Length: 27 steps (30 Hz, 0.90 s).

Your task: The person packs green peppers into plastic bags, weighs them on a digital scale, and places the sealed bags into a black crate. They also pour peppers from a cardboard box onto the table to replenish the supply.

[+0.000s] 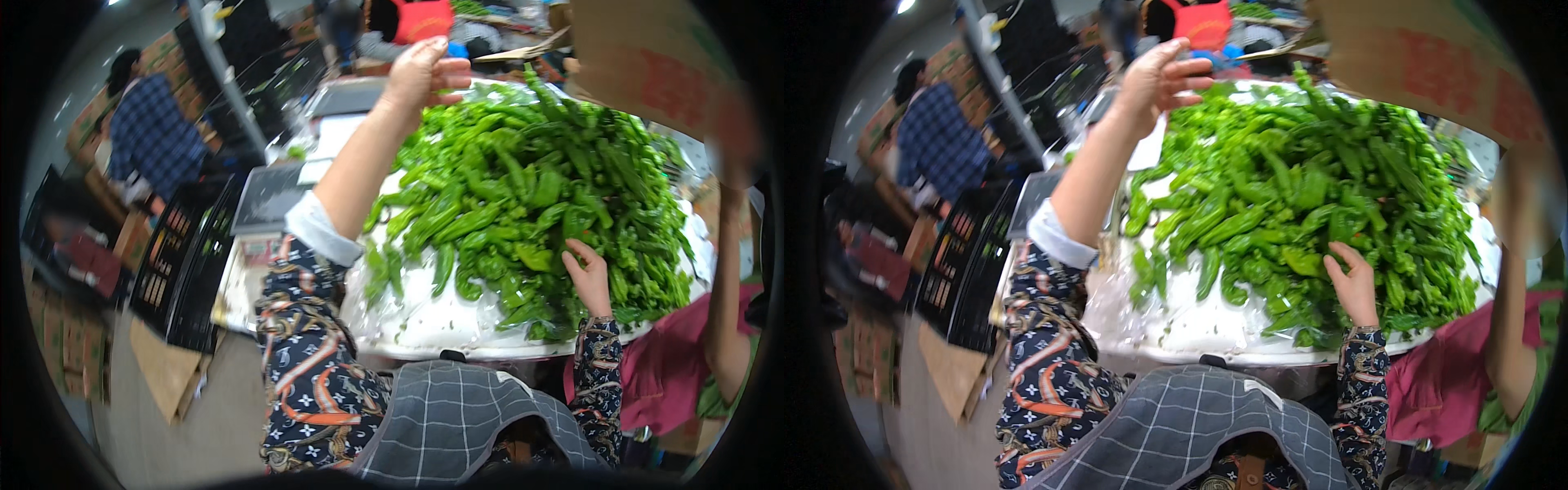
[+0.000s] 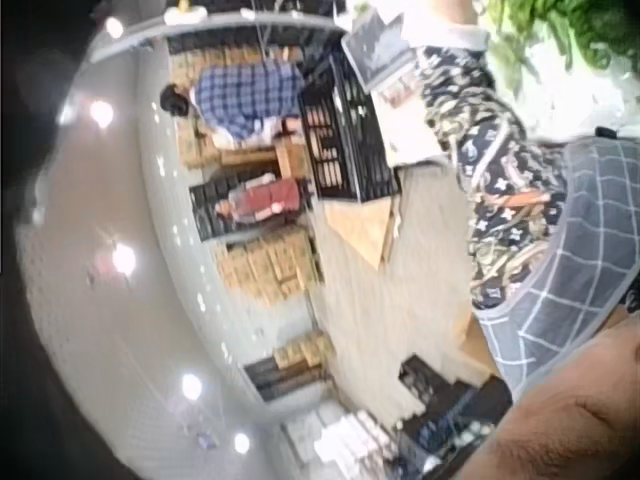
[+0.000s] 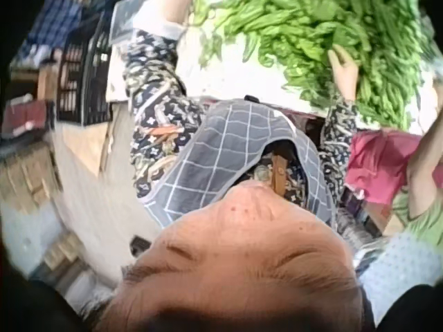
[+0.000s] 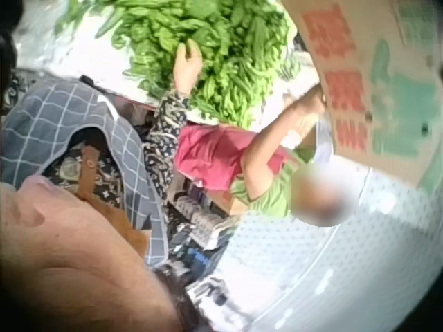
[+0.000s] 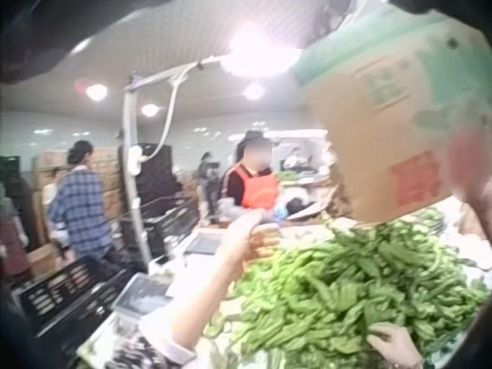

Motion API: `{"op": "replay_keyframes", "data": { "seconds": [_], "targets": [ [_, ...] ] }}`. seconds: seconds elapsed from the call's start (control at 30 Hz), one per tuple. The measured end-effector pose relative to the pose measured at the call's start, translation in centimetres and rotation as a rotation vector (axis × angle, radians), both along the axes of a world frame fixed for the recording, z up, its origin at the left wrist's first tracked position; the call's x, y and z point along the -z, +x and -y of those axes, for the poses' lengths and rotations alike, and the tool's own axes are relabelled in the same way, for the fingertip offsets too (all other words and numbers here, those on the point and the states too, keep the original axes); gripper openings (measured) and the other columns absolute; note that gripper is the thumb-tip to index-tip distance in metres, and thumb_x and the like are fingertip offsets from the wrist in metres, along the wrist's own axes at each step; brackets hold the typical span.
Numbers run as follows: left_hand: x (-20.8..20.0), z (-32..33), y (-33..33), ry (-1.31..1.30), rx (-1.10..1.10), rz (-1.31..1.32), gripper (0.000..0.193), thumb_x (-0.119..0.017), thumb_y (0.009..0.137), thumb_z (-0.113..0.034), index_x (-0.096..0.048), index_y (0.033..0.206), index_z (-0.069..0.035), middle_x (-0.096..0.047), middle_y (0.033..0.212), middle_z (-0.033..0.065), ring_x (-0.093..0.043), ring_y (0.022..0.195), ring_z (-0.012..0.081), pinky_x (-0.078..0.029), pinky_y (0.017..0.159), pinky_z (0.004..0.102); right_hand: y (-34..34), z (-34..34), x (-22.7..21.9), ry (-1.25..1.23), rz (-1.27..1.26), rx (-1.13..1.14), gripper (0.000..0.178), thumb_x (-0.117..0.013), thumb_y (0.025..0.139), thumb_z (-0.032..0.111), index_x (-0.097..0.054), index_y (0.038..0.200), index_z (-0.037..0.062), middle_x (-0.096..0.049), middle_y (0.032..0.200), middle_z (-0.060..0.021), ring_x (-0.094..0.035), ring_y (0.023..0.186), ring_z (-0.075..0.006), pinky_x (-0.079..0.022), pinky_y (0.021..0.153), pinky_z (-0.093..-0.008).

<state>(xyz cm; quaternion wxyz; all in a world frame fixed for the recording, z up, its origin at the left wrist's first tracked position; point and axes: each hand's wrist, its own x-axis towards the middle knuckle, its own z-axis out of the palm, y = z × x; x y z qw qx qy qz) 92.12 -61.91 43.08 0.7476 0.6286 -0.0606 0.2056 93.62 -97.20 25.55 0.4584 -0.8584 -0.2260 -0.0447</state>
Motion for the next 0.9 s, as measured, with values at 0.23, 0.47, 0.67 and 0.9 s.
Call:
{"op": "replay_keyframes", "data": {
  "seconds": [0.23,0.47,0.67,0.9],
  "targets": [
    [6.8,-3.0,-18.6,0.298,-0.669,0.050,0.023,-0.046,0.089,-0.015,-0.057,0.106,-0.003,-0.064,0.086,0.0065,-0.062,0.078,0.0137,-0.048,0.063,0.0235,-1.8,-6.2,3.0,0.018,-0.188,-0.278,0.031,-0.061,0.080,0.016,-0.059,0.106,-0.0005,-0.058,0.112,-0.0151,-0.056,0.100,-0.0218,-0.043,0.083,-0.0286],
    [17.2,-0.9,-29.7,1.306,-0.606,-0.252,0.058,-0.065,0.071,-0.022,-0.045,0.124,-0.012,-0.048,0.121,0.0144,-0.044,0.112,0.0344,-0.038,0.090,0.0442,-6.8,-10.5,3.2,-0.039,-0.254,-0.548,0.030,-0.063,0.078,0.011,-0.059,0.104,-0.0029,-0.063,0.096,-0.0129,-0.059,0.085,-0.0157,-0.046,0.073,-0.0291],
    [26.0,-1.4,-28.6,1.218,-0.603,-0.704,0.083,-0.064,0.072,-0.029,-0.016,0.139,-0.019,-0.039,0.127,0.0230,-0.039,0.115,0.0418,-0.037,0.091,0.0480,-12.1,-13.0,6.0,-0.171,-0.190,-0.476,0.032,-0.063,0.075,0.016,-0.061,0.102,-0.0026,-0.065,0.090,-0.0146,-0.060,0.078,-0.0169,-0.046,0.067,-0.0279],
    [33.8,-7.6,-25.7,0.698,-0.445,-0.441,0.039,-0.045,0.081,-0.009,-0.044,0.120,-0.011,-0.060,0.087,0.0234,-0.057,0.082,0.0397,-0.045,0.072,0.0467,-20.2,-17.7,7.5,0.014,-0.420,-0.378,0.029,-0.062,0.078,0.009,-0.060,0.103,-0.0052,-0.063,0.080,-0.0055,-0.055,0.067,-0.0084,-0.045,0.061,-0.0225]
  ]
}}
